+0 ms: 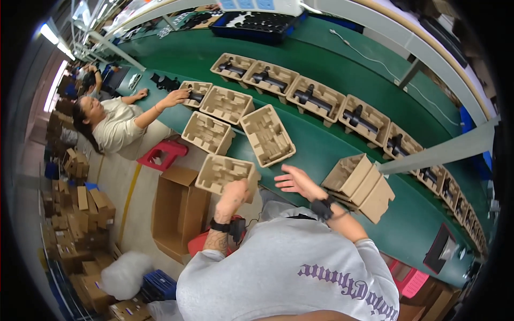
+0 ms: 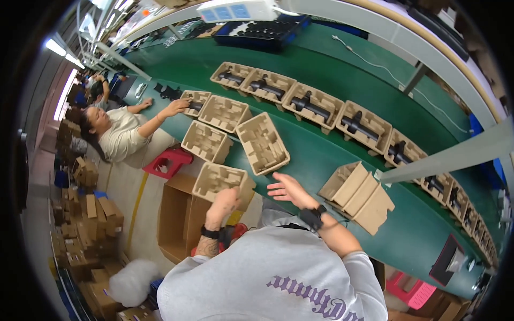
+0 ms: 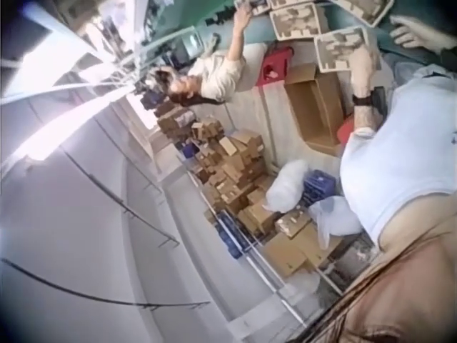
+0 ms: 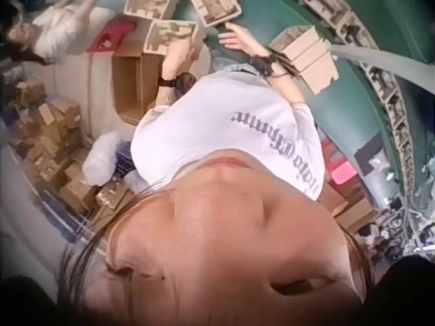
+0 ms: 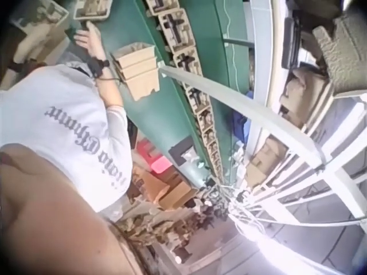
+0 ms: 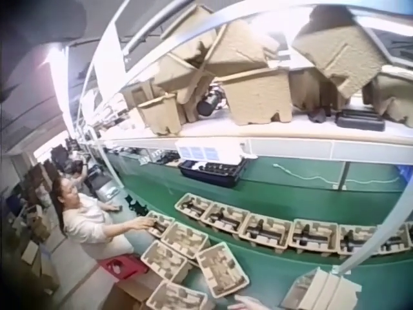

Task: The person arranges cardboard trays on the table, retrieves black components from a box, and places them into the trays. After filling the trays, the person retrieves more trays from a plastic bag and continues the assembly process.

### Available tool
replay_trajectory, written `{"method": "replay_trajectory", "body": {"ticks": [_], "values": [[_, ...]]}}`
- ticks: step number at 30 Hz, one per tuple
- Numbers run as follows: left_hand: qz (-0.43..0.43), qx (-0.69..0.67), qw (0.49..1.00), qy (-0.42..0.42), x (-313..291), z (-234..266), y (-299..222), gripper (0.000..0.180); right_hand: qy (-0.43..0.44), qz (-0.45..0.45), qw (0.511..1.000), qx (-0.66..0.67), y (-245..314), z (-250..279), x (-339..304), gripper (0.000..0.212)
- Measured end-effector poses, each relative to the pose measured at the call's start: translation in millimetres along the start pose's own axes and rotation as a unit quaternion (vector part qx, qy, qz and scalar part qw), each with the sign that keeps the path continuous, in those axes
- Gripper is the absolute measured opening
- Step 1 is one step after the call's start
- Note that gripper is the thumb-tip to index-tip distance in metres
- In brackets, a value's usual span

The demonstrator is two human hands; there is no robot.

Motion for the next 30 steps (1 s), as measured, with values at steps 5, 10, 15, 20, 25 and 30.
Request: {"method": "replay_trajectory", "body": {"ticks": [5,10,15,20,25,30], "values": [[0.037,0.037,0.997,0.050,12,-65,-10,0.014,-0.141,0.032,0.988,0.053,-11,25,77,0.050],[-0.008,0.019,1.000,0.022,9,-42,-35,0.011,-0.274,0.285,0.909,-0.131,33,106,122,0.023],[-0.010,0.039,0.999,0.037,20,-63,-31,0.014,-0.305,0.329,0.879,-0.159,82,78,112,0.034],[-0.095,0.050,0.994,0.021,26,-51,-66,0.014,-0.362,0.298,0.869,-0.161,89,78,106,0.025],[-0.003,0.042,0.998,-0.035,75,-62,-33,0.018,-0.175,0.466,0.860,-0.113,105,0,27,0.035],[0.032,0.013,0.998,-0.055,110,-35,-38,0.032,-0.012,0.517,0.834,-0.193,126,-38,-170,0.030]]}}
Point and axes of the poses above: each hand's wrist, its own x-axis towards the middle knuckle, its own z-axis out of the back of the hand, y = z × x, the point moved 7 cm from there along x, towards the middle knuckle, and after that the axes turned 13 degrees about x, right-handed, at the moved point
